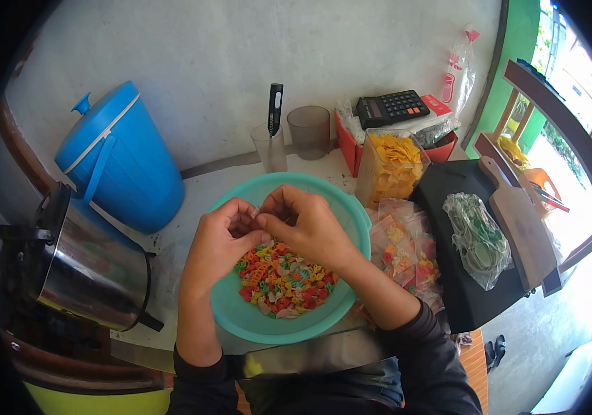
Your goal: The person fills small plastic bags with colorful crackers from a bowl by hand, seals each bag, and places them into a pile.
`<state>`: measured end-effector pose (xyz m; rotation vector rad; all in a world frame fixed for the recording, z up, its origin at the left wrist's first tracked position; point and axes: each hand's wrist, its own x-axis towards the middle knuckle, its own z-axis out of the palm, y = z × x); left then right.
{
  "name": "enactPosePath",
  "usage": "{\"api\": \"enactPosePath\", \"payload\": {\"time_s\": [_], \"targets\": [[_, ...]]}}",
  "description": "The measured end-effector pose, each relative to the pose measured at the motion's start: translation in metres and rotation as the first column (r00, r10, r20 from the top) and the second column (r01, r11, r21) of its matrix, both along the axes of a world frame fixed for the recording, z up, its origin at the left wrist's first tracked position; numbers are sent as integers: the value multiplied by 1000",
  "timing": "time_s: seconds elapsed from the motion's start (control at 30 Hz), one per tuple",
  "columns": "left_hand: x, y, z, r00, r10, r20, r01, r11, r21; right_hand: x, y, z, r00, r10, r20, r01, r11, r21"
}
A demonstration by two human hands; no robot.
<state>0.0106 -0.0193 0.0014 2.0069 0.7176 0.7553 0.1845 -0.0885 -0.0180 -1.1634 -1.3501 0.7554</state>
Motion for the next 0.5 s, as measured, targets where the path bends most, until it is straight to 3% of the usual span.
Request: {"api": "enactPosePath", "payload": {"time_s": [0.03,0.27,0.37,0.43,0.5], "targets": [[-2,3,-1,999,-41,16,41,997,-63,1,1,-2,997,14,-80,-15,1000,-13],[-3,4,3,965,-36,260,134,920,-368,-1,0,1,999,-50,20,48,998,49],[-4,4,1,980,-26,198,74,968,-239,2,5,-6,995,-71,75,64,994,90],[-3,-1,5,998,19,66,-15,997,-70,3,6,-9,983,-82,164,60,989,133],[-2,-5,4,993,96,-75,-84,984,155,2,5,-9,902,-175,394,64,959,278]]}}
